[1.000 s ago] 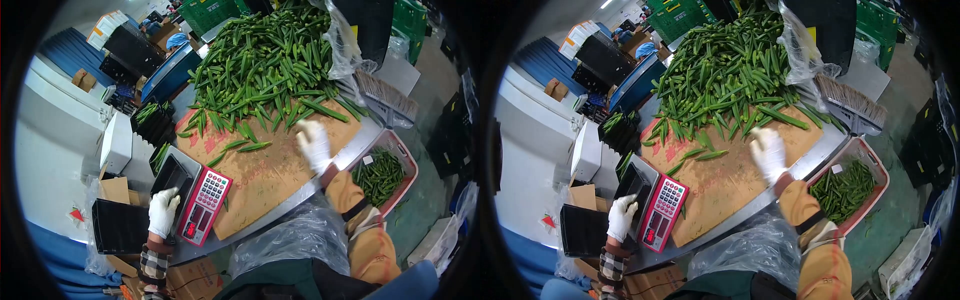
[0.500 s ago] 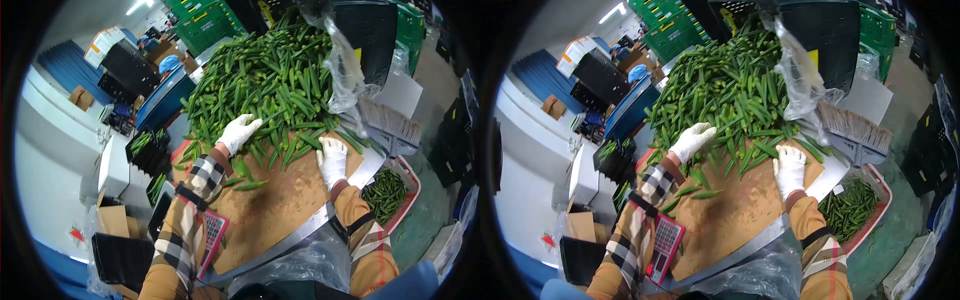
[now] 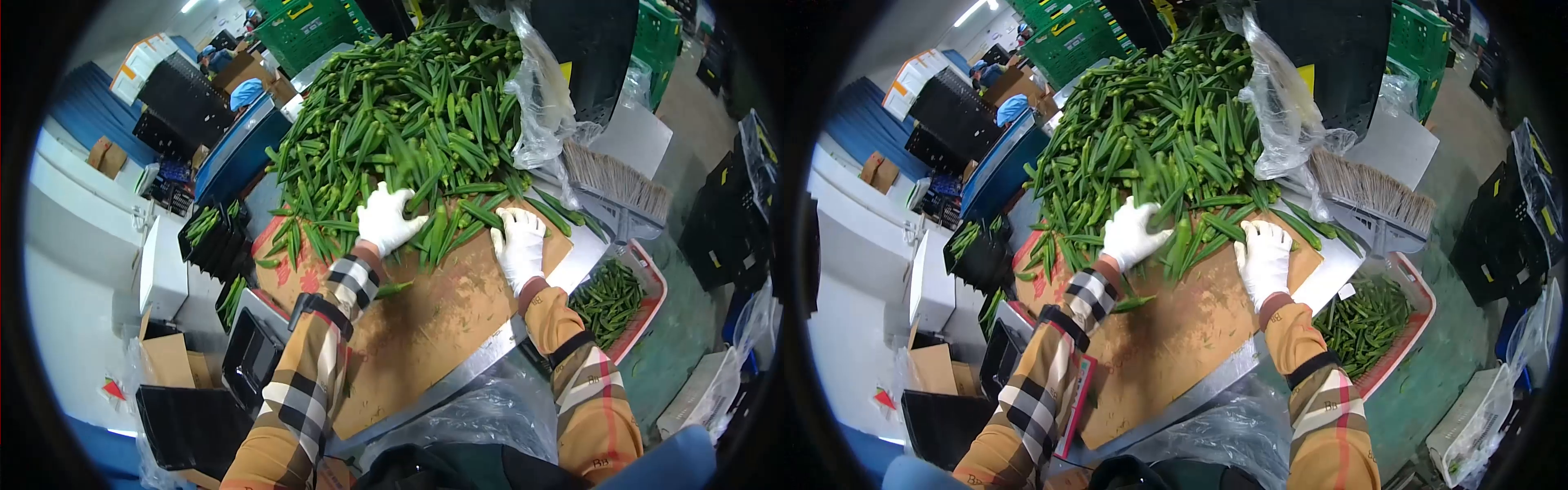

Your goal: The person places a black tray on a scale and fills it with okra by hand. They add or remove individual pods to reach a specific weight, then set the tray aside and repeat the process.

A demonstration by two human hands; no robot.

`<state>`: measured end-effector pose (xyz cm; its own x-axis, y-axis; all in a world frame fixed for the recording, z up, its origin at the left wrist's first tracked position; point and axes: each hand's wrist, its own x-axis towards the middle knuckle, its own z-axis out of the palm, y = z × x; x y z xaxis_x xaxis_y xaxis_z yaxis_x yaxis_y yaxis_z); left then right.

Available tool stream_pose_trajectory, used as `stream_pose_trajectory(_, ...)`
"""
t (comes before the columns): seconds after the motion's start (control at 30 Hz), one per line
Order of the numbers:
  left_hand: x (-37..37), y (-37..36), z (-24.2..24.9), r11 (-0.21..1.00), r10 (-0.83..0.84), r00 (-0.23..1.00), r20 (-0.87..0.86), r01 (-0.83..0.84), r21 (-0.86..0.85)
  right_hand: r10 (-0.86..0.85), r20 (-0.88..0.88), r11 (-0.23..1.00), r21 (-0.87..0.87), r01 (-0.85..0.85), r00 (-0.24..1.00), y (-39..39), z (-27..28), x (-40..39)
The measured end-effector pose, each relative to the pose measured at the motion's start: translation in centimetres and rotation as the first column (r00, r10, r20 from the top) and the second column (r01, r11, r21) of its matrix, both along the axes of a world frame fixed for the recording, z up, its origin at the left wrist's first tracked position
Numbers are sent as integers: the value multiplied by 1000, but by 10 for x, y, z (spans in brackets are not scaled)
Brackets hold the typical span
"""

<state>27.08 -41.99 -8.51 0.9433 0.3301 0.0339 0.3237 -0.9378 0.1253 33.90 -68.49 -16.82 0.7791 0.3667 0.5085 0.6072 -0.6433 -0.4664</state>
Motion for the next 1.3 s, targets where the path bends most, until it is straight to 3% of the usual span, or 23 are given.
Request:
stream_pose_trajectory(0.07, -24, -15, -24, 998, -46, 980, 193, 38, 43, 14, 8, 999, 29, -14, 1000, -1, -2, 2)
stream_pose_trajectory(0.17, -63, -47, -25, 993, -99, 979, 177, 84, 88, 54, 50, 998, 39, -56, 997, -2, -1, 0)
stream_pose_trajectory(0.3, -111, -78, -20, 987, -118, 977, 177, 96, 129, 75, 21, 995, -72, -73, 997, 3, -2, -11)
stream_pose_trajectory(0.37, -135, -92, -20, 980, -151, 975, 164, 126, 152, 138, -61, 979, -141, -145, 989, 13, 2, -36)
stream_pose_trajectory(0.47, -167, -115, -33, 970, -136, 988, 75, 118, 212, 199, -4, 947, -258, -193, 980, 26, 4, -90)
stream_pose_trajectory(0.53, -186, -127, -34, 991, -85, 992, 94, 75, 107, 190, 2, 929, -323, -179, 982, 30, 0, -117)
stream_pose_trajectory(0.77, -264, -171, -15, 991, -126, 982, 143, 131, -23, 356, 48, 916, -218, -338, 933, -8, 0, -150)
stream_pose_trajectory(1.03, -336, -185, -36, 962, 215, 891, 400, -122, -246, 393, 95, 910, 103, -402, 914, -26, -18, -161)
stream_pose_trajectory(1.13, -343, -181, -40, 952, 222, 858, 463, -89, -291, 401, 103, 875, 250, -414, 910, -28, -18, -163)
stream_pose_trajectory(1.3, -343, -186, -40, 990, 134, 893, 430, -101, -98, 417, 117, 853, 292, -433, 901, -32, -13, -169)
